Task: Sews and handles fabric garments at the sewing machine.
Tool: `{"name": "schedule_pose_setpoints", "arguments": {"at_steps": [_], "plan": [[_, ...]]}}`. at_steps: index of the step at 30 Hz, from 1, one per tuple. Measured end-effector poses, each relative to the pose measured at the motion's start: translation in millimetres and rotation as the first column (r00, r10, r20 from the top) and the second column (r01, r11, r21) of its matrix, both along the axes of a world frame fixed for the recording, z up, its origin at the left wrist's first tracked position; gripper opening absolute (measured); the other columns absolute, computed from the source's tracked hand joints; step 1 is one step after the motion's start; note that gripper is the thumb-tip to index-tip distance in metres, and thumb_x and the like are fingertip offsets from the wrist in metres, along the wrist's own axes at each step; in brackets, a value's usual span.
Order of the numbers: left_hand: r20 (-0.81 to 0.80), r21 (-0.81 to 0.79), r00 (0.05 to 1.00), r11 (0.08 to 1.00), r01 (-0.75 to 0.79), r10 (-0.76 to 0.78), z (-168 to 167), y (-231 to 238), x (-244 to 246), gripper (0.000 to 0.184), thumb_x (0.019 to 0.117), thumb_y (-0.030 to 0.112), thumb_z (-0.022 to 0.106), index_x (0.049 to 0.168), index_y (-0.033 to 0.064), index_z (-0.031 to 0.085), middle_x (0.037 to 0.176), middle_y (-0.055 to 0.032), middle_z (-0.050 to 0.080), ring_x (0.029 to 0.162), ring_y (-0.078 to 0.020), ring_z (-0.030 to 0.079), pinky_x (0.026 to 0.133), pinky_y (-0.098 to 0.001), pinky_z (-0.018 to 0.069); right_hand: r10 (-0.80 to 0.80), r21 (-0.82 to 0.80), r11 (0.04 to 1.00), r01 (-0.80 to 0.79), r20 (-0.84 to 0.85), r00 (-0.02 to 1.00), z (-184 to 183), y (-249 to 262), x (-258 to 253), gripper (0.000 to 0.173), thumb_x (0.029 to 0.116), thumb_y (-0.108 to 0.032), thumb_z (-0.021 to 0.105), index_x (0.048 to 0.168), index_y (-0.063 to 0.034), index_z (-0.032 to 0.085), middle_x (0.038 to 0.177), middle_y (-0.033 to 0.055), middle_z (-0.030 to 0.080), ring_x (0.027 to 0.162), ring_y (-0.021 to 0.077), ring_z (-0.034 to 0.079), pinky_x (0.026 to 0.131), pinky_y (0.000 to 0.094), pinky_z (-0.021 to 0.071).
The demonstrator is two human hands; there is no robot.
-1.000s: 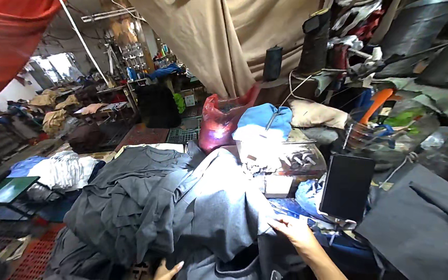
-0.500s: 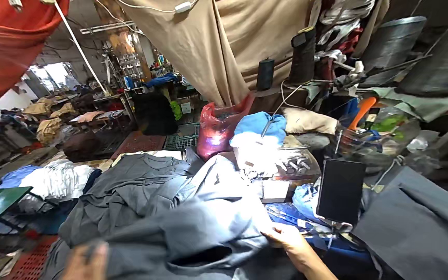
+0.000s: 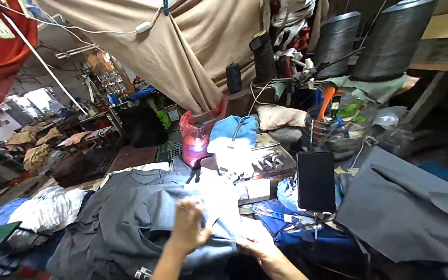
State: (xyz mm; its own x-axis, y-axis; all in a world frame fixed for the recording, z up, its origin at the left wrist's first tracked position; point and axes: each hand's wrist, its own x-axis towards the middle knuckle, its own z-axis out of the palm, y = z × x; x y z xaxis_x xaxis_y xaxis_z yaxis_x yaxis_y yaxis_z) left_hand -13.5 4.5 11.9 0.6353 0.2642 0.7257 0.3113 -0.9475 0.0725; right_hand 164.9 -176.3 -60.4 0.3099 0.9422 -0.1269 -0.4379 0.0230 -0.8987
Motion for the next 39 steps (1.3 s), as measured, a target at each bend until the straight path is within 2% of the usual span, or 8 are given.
{"name": "schedule_pose_setpoints", "arguments": {"at_steps": [2,6,10,13,19,24,28,39], "plan": [[-0.037,0.089,0.999,0.996,0.003,0.001,-43.9,-13.6,18.7,0.031,0.0839,0.031,0.069,0.112,0.0186,0.072,0.114,-0.0117,0.071,0.109,-0.0323,0.066,0.094,-0.05,0.0527,0.02,-0.001,1.0,-0.02,0.01,1.0,6.4,-2.4,1.7,0.006,0.0899,-0.014,0.073,0.087,-0.01,0.071,0.081,-0.0021,0.071,0.076,0.008,0.067,0.075,0.0276,0.0568],[-0.093,-0.184,0.995,0.982,-0.038,0.021,-34.7,-0.2,8.1,0.028,0.0824,0.001,0.061,0.107,0.0043,0.076,0.11,-0.0139,0.075,0.108,-0.0332,0.071,0.094,-0.0508,0.057,0.062,-0.055,0.996,-0.064,-0.033,0.998,17.4,-8.3,4.1,0.009,0.0969,-0.011,0.065,0.103,-0.0043,0.066,0.094,0.0047,0.073,0.088,0.0173,0.072,0.082,0.0366,0.061],[-0.159,-0.431,0.981,0.902,0.029,-0.107,25.5,-5.2,0.3,0.021,0.0993,0.014,0.06,0.099,0.0037,0.078,0.096,-0.0092,0.076,0.094,-0.0196,0.074,0.09,-0.0383,0.0587,0.063,-0.013,0.998,-0.064,-0.074,0.995,8.3,-8.9,3.5,0.01,0.0944,-0.013,0.068,0.098,-0.0051,0.064,0.091,0.0055,0.073,0.083,0.0177,0.072,0.078,0.0372,0.0618],[-0.167,-0.401,0.958,0.904,0.148,-0.232,57.0,-33.1,1.4,0.022,0.1015,0.021,0.061,0.099,0.0059,0.077,0.09,-0.0077,0.075,0.084,-0.0173,0.072,0.081,-0.0354,0.06,0.043,-0.016,0.999,-0.044,-0.052,0.998,2.3,-9.6,2.6,0.015,0.093,-0.011,0.07,0.105,-0.0014,0.068,0.093,0.0063,0.075,0.085,0.0169,0.073,0.08,0.0358,0.0621],[-0.243,-0.226,0.932,0.95,0.214,-0.268,21.4,-73.8,7.5,0.017,0.0979,0.021,0.066,0.093,0.0102,0.077,0.081,-0.006,0.07,0.068,-0.018,0.069,0.059,-0.0353,0.0591,0.053,-0.057,0.997,-0.05,0.051,0.997,-2.4,-15.0,4.8,0.009,0.0909,-0.012,0.073,0.094,-0.0028,0.074,0.087,0.0055,0.077,0.084,0.0142,0.074,0.084,0.0343,0.0613],[-0.21,-0.193,0.957,0.968,0.163,-0.203,8.7,-67.3,21.9,0.016,0.0961,0.019,0.066,0.093,0.0111,0.079,0.08,-0.005,0.07,0.067,-0.0173,0.069,0.058,-0.0337,0.0587,-0.024,0.017,1.0,0.022,0.09,0.996,-2.0,-3.7,13.5,0.035,0.086,-0.016,0.079,0.114,-0.0015,0.063,0.099,0.008,0.072,0.091,0.0177,0.071,0.083,0.0354,0.0614],[-0.213,-0.188,0.974,0.981,0.04,-0.081,17.1,-60.8,51.0,0.019,0.0957,0.019,0.064,0.091,0.0078,0.079,0.081,-0.0082,0.075,0.071,-0.0234,0.074,0.062,-0.0417,0.0613,-0.069,0.003,0.998,0.07,0.208,0.976,19.5,22.2,26.3,0.014,0.0923,-0.015,0.069,0.079,-0.0108,0.069,0.072,-0.0041,0.066,0.068,0.0063,0.063,0.066,0.0256,0.0541],[-0.284,-0.286,0.955,0.942,-0.173,0.089,28.1,-64.9,87.1,0.023,0.0959,0.019,0.063,0.09,0.0043,0.08,0.075,-0.0134,0.074,0.073,-0.0306,0.075,0.066,-0.0501,0.0599,-0.11,-0.033,0.992,0.119,0.202,0.973,32.9,38.0,36.5,0.014,0.0969,-0.009,0.065,0.083,-0.0079,0.069,0.072,-0.0036,0.065,0.065,0.005,0.061,0.065,0.0231,0.053]]}}
